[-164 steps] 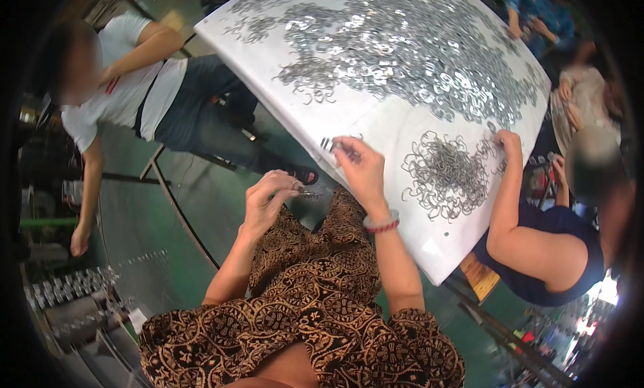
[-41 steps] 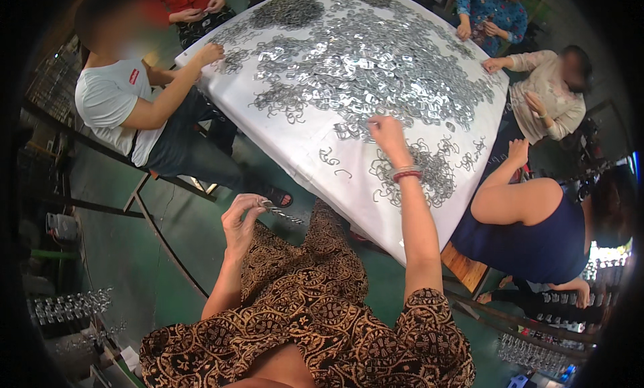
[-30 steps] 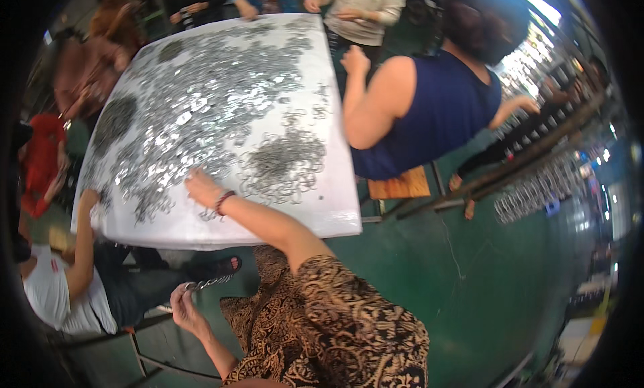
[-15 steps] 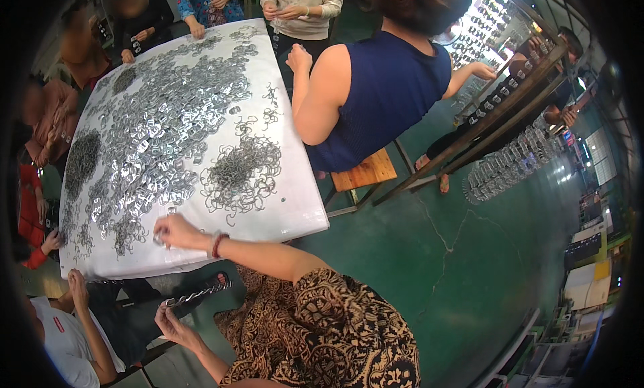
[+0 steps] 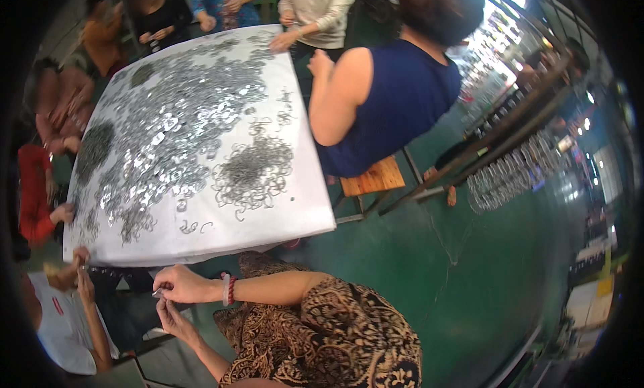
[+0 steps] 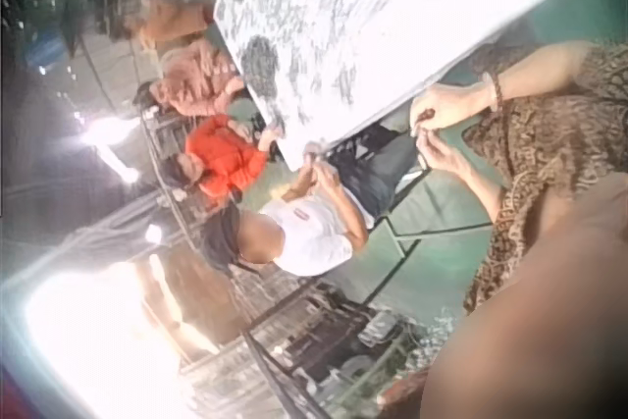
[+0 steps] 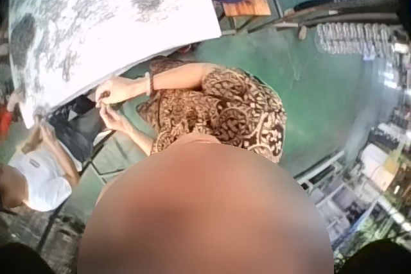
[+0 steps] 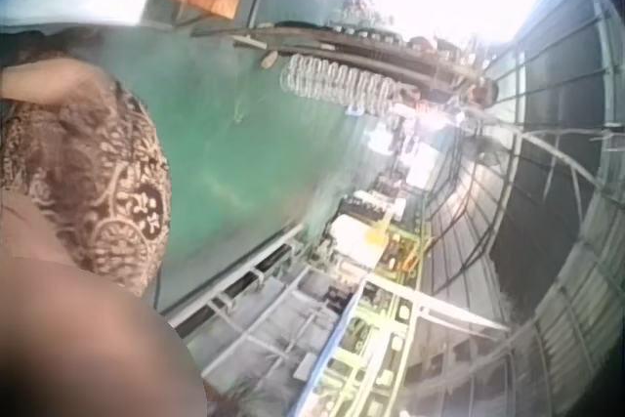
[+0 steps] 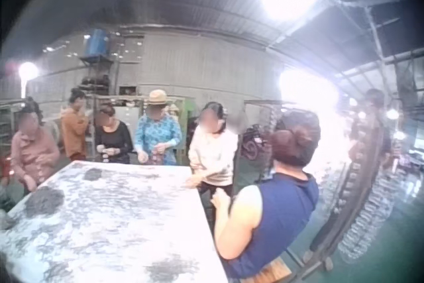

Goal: The person picks small metal hooks and rectangular metal pieces from a white table and joins them by hand. The assembled units are placed onto a hanging chain to the left. Other workers at the same table perform the same task.

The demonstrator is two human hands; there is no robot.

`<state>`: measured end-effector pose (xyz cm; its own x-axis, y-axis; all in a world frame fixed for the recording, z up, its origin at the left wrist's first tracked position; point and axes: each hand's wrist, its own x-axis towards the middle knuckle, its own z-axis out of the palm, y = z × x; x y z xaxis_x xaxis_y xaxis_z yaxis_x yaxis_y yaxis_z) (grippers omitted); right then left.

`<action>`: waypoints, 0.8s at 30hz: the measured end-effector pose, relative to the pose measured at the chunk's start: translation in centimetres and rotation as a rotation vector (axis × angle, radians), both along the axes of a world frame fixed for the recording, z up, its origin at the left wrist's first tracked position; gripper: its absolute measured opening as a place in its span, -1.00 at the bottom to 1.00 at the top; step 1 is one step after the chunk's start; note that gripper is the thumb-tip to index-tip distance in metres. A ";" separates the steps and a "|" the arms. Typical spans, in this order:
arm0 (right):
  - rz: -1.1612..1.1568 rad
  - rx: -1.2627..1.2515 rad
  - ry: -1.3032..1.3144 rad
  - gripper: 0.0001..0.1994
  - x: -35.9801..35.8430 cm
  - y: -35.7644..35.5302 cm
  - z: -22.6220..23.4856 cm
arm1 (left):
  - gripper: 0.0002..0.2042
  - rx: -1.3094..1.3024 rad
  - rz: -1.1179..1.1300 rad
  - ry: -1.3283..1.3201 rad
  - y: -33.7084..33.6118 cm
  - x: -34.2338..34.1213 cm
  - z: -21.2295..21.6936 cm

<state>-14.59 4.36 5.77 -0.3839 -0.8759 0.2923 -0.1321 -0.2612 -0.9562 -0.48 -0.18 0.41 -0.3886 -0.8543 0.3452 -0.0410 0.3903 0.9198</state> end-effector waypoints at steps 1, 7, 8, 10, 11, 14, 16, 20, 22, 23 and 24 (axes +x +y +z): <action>0.038 0.069 -0.056 -0.82 0.2 0.2 0.2 | -0.83 -0.062 -0.038 0.057 0.0 0.2 0.3; 0.057 0.093 -0.035 -0.88 1.2 1.1 -1.9 | -0.85 -0.070 0.131 -0.165 0.9 2.0 -1.2; 0.050 0.094 -0.083 -0.88 1.8 1.0 -2.3 | -0.86 -0.029 0.093 -0.113 1.2 2.4 -1.5; 0.060 0.062 -0.178 -0.86 2.4 0.9 -2.8 | -0.85 -0.090 0.069 -0.032 1.2 2.4 -2.2; 0.081 0.098 -0.184 -0.86 2.6 0.8 -2.9 | -0.81 -0.071 0.080 -0.003 1.4 2.6 -2.5; 0.096 0.142 -0.226 -0.86 1.5 0.3 -2.8 | -0.71 0.088 0.201 0.138 1.5 1.6 -3.2; 0.099 0.168 -0.184 -0.86 1.0 0.1 -2.7 | -0.71 0.181 0.257 0.256 0.1 1.7 -3.6; 0.113 0.133 -0.224 -0.87 0.2 0.1 -3.2 | -0.86 0.144 0.273 -0.044 -7.0 1.7 -4.2; 0.128 0.119 -0.239 -0.85 -0.1 0.1 -3.6 | -0.83 -0.037 0.304 -0.128 -11.5 -0.5 -4.1; 0.134 0.118 -0.276 -0.85 -0.2 0.2 -3.8 | -0.84 -0.068 0.302 -0.250 -13.8 -1.7 -4.0; 0.141 0.132 -0.270 -0.85 -0.3 0.3 -3.9 | -0.84 -0.140 0.300 -0.341 -16.1 -2.9 -3.8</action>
<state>-14.93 4.68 1.87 -0.3045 -0.9494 0.0772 0.1594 -0.1307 -0.9785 -3.37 -16.25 -3.38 -0.2431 -0.9005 0.3605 -0.4612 0.4342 0.7738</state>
